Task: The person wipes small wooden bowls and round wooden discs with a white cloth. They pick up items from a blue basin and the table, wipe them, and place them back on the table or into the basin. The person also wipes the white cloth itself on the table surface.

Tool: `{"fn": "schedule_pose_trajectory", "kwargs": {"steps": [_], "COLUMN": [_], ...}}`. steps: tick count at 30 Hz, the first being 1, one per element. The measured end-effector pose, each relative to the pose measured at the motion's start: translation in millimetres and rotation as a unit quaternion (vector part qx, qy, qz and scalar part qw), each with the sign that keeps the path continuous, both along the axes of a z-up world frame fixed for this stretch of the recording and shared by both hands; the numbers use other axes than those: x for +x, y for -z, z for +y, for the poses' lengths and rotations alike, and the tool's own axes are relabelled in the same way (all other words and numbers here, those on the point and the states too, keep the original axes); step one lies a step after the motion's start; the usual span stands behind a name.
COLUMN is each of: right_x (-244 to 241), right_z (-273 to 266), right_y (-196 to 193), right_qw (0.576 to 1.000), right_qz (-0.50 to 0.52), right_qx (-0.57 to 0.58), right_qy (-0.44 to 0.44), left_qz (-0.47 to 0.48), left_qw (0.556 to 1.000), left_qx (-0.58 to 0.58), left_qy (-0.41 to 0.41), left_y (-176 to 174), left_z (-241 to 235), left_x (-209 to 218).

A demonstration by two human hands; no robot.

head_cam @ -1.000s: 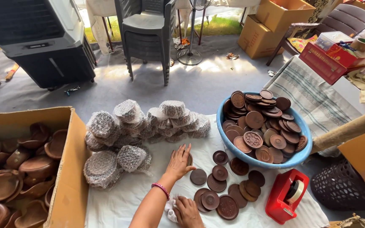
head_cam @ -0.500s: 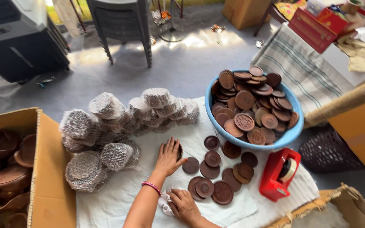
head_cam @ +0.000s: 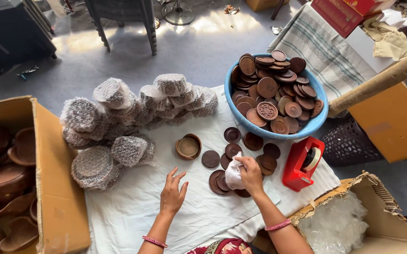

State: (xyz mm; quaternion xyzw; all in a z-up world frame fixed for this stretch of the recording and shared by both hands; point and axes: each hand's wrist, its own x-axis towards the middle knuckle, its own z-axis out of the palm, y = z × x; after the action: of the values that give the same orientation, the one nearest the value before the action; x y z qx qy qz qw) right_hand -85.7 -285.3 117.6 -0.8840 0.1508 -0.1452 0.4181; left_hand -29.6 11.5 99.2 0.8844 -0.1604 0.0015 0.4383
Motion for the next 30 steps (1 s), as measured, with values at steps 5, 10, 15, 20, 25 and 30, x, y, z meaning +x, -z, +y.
{"fn": "schedule_pose_trajectory", "kwargs": {"steps": [5, 10, 15, 20, 25, 30], "right_x": [0, 21, 51, 69, 58, 28], "right_z": [38, 37, 15, 2, 49, 135], "right_y": [-4, 1, -28, -27, -22, -35], "right_qw": [0.962, 0.850, 0.902, 0.932, 0.950, 0.943], "right_qz": [-0.014, 0.213, 0.147, 0.072, 0.031, -0.072], "right_qx": [-0.204, -0.421, -0.394, -0.354, -0.277, -0.066], "right_qy": [-0.181, -0.232, -0.093, 0.027, -0.143, -0.318], "left_qz": [0.056, 0.062, 0.085, 0.101, 0.222, 0.502], "left_qw": [0.998, 0.996, 0.996, 0.995, 0.965, 0.729], "left_qx": [0.003, -0.050, -0.004, 0.007, -0.138, -0.465], "left_qy": [-0.008, 0.027, 0.009, -0.003, 0.006, -0.032], "left_y": [-8, -15, 1, 11, 57, 10], "left_z": [4, 9, 32, 38, 25, 20], "left_x": [-8, -23, -34, -36, -25, -18]}}
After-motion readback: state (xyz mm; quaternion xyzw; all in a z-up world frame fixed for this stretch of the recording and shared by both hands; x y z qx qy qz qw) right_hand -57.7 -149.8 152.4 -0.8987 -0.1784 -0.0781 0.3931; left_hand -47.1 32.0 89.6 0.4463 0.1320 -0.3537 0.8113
